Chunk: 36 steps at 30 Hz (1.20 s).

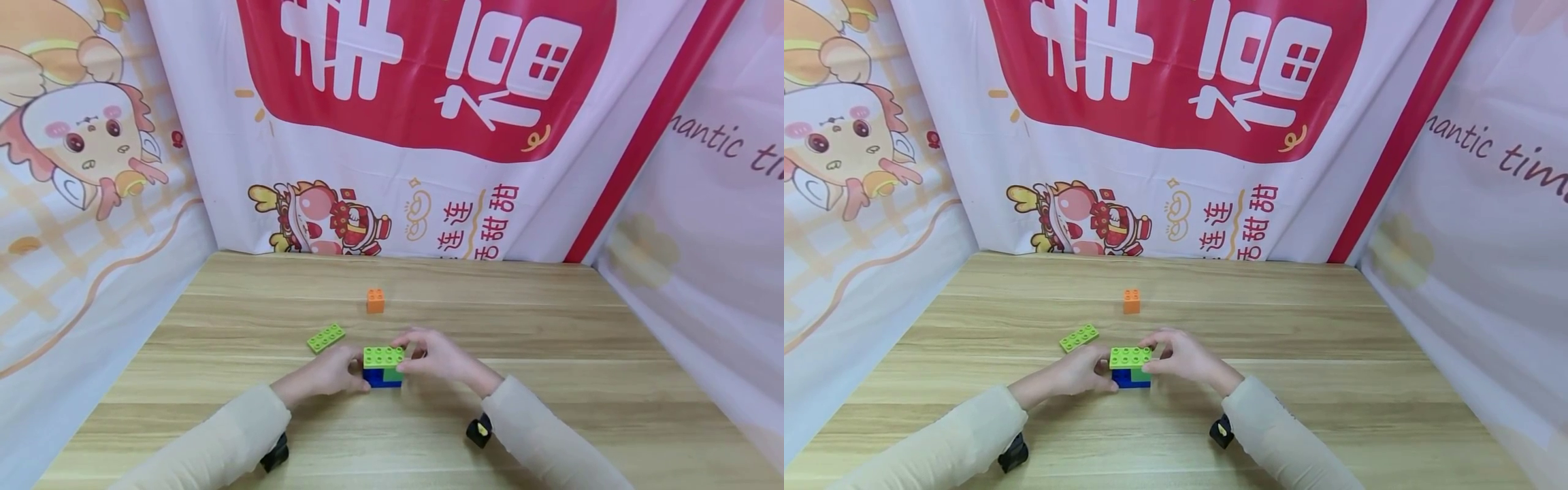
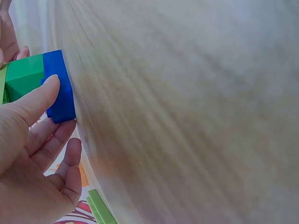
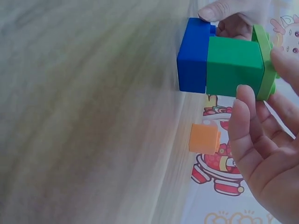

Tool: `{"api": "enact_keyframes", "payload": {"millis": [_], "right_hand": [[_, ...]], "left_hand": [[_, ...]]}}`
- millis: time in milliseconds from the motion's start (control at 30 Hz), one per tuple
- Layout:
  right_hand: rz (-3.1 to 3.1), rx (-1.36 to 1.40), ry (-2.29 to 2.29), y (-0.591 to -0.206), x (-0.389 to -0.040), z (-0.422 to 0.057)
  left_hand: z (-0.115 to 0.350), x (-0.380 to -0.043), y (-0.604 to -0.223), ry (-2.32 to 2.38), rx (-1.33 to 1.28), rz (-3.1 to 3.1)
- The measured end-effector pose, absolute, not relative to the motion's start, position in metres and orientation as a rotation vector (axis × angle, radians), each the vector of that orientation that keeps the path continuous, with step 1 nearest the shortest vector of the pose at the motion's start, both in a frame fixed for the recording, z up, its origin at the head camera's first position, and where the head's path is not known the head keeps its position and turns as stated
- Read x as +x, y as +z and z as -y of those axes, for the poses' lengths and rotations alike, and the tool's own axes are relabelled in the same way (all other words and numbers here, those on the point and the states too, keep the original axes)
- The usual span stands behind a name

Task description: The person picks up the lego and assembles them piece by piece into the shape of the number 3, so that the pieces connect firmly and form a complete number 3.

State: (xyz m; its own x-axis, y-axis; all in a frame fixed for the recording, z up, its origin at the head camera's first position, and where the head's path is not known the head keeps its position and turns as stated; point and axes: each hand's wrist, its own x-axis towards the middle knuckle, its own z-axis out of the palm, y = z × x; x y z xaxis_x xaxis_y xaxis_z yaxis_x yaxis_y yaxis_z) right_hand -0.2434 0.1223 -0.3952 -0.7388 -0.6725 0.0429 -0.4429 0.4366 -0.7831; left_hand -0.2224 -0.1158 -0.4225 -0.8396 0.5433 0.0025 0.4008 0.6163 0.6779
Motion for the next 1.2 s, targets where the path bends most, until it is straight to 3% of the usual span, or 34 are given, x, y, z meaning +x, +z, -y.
{"api": "enact_keyframes", "payload": {"millis": [400,1200], "right_hand": [[-2.424,-1.062,-1.178,-0.382,-0.256,-0.127],[-2.461,-0.916,-1.348,-0.364,-0.296,-0.122]], "left_hand": [[0.115,-0.223,-0.422,1.024,0.808,-2.656],[0.115,-0.22,-0.422,1.02,0.766,-2.652]]}}
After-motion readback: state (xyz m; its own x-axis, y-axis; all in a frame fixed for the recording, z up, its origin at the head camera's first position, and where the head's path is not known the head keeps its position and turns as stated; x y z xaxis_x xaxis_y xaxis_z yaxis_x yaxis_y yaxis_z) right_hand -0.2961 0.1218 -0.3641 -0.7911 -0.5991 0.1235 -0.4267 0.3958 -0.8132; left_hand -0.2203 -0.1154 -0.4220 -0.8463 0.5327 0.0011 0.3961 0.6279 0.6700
